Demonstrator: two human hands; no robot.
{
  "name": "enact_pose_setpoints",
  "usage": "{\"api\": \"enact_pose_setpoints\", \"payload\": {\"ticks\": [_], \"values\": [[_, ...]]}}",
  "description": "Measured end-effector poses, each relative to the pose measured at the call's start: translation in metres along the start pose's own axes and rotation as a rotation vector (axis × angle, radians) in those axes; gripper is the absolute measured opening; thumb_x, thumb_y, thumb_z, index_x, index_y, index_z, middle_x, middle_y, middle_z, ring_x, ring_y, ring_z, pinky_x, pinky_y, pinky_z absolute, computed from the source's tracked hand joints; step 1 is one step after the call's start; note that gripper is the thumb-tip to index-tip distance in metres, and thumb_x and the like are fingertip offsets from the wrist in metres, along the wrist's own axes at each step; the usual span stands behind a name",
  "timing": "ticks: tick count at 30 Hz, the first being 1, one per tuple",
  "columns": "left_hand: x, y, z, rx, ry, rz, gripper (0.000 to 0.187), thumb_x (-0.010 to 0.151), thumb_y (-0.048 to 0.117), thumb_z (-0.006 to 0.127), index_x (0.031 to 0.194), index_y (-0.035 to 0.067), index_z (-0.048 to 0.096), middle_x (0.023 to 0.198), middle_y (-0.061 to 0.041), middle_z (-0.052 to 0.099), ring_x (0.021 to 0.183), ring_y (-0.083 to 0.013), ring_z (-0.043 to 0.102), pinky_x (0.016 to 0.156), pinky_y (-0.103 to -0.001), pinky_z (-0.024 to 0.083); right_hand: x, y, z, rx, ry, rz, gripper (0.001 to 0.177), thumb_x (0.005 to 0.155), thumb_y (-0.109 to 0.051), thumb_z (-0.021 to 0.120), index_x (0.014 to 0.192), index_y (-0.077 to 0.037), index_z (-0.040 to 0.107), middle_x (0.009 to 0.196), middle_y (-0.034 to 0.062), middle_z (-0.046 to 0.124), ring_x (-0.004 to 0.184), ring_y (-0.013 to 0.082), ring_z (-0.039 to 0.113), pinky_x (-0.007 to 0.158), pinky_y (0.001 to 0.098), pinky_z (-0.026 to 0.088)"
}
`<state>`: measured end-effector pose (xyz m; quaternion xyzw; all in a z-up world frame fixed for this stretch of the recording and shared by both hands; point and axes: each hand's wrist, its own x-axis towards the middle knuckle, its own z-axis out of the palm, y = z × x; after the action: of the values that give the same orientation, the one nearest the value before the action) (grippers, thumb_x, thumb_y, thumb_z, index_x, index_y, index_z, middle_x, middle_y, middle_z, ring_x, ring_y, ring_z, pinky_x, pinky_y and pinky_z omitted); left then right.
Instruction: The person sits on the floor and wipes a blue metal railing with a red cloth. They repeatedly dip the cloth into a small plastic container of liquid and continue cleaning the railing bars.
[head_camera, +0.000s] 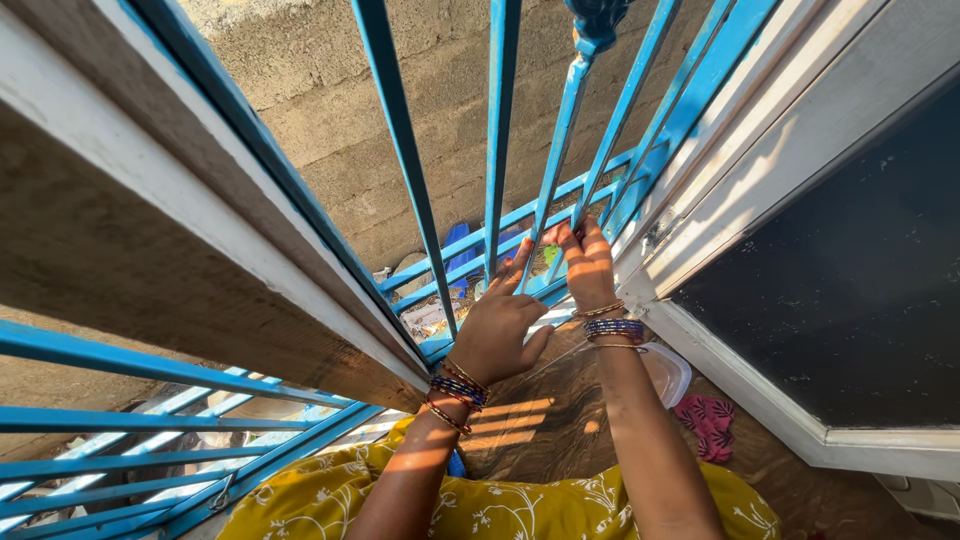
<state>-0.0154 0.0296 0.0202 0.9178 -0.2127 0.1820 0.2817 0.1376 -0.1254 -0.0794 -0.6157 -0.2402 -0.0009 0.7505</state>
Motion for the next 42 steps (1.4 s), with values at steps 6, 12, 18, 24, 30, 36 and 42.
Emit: {"api": "enact_pose_setpoints", "payload": {"ticks": [6, 12, 18, 24, 30, 36, 42], "values": [[0.008, -0.004, -0.001, -0.016, -0.009, -0.009, 0.021, 0.087, 0.022, 0.071, 0.093, 0.003, 0.076, 0.101, -0.015, 0.076, 0.155, -0.0361, 0.028, 0.121, -0.051, 0.032, -0.014, 0.045, 0.006, -0.695, 0.218, -0.115, 0.039, 0.102, -0.018, 0.063, 0.131, 0.004, 0.047, 0.100, 0.0174, 0.066, 0.091, 0.0324, 0.066, 0.080, 0.0406, 0.054], [0.009, -0.002, 0.002, -0.008, -0.026, -0.012, 0.019, 0.087, 0.020, 0.070, 0.092, 0.003, 0.076, 0.096, -0.015, 0.075, 0.155, -0.0376, 0.027, 0.124, -0.052, 0.030, -0.045, 0.139, -0.006, -0.974, 0.245, -0.221, 0.035, 0.101, -0.013, 0.061, 0.128, 0.005, 0.049, 0.109, 0.0262, 0.066, 0.096, 0.0433, 0.066, 0.080, 0.0473, 0.053], [0.008, -0.002, 0.009, 0.020, 0.008, -0.002, 0.023, 0.084, 0.023, 0.073, 0.092, 0.002, 0.076, 0.102, -0.017, 0.075, 0.154, -0.0389, 0.030, 0.123, -0.052, 0.030, -0.015, 0.030, 0.013, -0.430, 0.222, 0.089, 0.031, 0.104, -0.023, 0.063, 0.122, 0.001, 0.053, 0.088, 0.0129, 0.065, 0.078, 0.0212, 0.059, 0.071, 0.0363, 0.051], [0.011, -0.011, 0.013, -0.009, 0.018, -0.004, 0.022, 0.085, 0.023, 0.071, 0.096, 0.004, 0.076, 0.103, -0.015, 0.076, 0.152, -0.0376, 0.030, 0.123, -0.053, 0.030, 0.007, 0.031, 0.000, -0.535, 0.189, -0.074, 0.028, 0.107, -0.024, 0.058, 0.119, 0.001, 0.055, 0.096, 0.0141, 0.067, 0.083, 0.0231, 0.063, 0.076, 0.0371, 0.053], [0.015, 0.002, 0.004, -0.007, -0.008, -0.005, 0.017, 0.085, 0.020, 0.071, 0.090, 0.004, 0.075, 0.094, -0.015, 0.074, 0.154, -0.0386, 0.028, 0.125, -0.052, 0.027, -0.032, 0.104, -0.003, -1.016, 0.193, -0.209, 0.027, 0.102, -0.021, 0.064, 0.108, 0.003, 0.053, 0.096, 0.0215, 0.060, 0.088, 0.0398, 0.059, 0.080, 0.0479, 0.049], [0.018, -0.002, 0.013, 0.001, 0.028, 0.007, 0.020, 0.083, 0.021, 0.072, 0.090, 0.002, 0.074, 0.102, -0.018, 0.074, 0.154, -0.0399, 0.028, 0.125, -0.051, 0.028, -0.011, 0.048, -0.001, -0.371, 0.187, 0.141, 0.025, 0.106, -0.021, 0.057, 0.116, 0.001, 0.052, 0.092, 0.0122, 0.058, 0.083, 0.0226, 0.056, 0.076, 0.0362, 0.048], [0.024, -0.022, 0.023, -0.062, 0.003, 0.009, 0.022, 0.088, 0.022, 0.072, 0.097, 0.003, 0.075, 0.103, -0.014, 0.074, 0.154, -0.0401, 0.028, 0.125, -0.051, 0.028, 0.011, 0.054, -0.004, -0.278, 0.168, 0.045, 0.021, 0.107, -0.018, 0.055, 0.119, 0.000, 0.051, 0.098, 0.0090, 0.063, 0.086, 0.0157, 0.058, 0.079, 0.0328, 0.051]]}}
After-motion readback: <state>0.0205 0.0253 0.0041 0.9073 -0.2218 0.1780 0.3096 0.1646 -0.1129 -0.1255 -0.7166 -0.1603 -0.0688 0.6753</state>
